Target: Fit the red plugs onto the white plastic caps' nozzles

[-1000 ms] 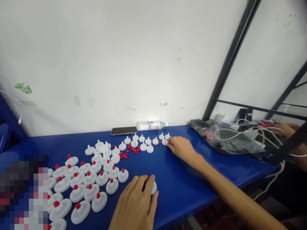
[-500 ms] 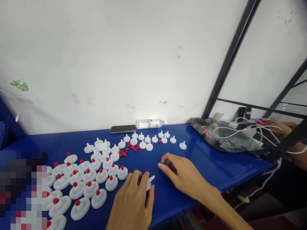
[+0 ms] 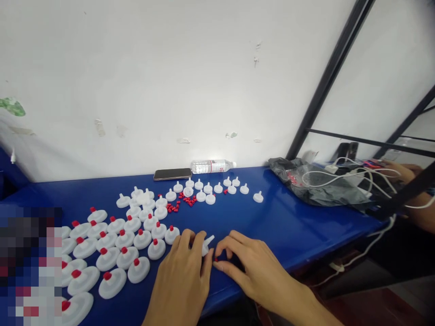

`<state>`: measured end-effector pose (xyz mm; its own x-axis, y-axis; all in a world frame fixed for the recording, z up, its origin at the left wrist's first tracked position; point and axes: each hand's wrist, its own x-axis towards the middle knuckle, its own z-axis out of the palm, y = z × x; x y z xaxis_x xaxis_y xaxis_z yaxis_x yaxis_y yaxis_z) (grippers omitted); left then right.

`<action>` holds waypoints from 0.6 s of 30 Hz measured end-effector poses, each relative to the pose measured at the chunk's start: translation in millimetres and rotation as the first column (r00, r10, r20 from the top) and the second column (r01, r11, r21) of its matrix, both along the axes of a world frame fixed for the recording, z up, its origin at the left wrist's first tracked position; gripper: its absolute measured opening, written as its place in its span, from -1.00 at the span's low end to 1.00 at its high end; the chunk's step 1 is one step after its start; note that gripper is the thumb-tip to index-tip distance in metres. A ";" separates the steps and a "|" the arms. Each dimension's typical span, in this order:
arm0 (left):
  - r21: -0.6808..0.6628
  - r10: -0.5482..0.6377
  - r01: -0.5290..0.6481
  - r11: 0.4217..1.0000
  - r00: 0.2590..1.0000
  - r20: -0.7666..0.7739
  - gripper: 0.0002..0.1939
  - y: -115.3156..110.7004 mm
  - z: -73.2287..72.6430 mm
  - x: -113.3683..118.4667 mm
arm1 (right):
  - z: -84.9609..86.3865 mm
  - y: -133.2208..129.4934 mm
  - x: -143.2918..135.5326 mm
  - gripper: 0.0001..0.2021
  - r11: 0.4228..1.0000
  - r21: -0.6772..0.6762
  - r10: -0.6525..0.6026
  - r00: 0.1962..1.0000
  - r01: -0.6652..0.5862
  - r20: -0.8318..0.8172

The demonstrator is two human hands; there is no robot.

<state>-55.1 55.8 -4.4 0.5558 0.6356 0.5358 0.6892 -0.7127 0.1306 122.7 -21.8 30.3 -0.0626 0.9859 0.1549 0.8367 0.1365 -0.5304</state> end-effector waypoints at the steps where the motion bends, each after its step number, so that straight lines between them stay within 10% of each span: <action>1: 0.001 0.003 -0.003 1.000 1.000 0.005 -0.72 -0.5 0.9 0.3 | -0.5 1.4 0.4 -0.94 1.000 0.006 -0.004 1.000 0.004 0.006; 9: -0.001 0.018 -0.018 1.000 0.999 0.043 -0.74 -2.4 2.6 2.1 | 4.2 14.1 8.1 -0.91 0.995 0.037 -0.080 0.983 0.088 -0.163; 18: 0.031 -0.161 0.161 0.986 0.987 -0.019 -0.74 -0.1 5.3 2.9 | -10.5 27.4 9.7 -0.82 0.987 -0.005 -0.125 0.763 0.158 -0.634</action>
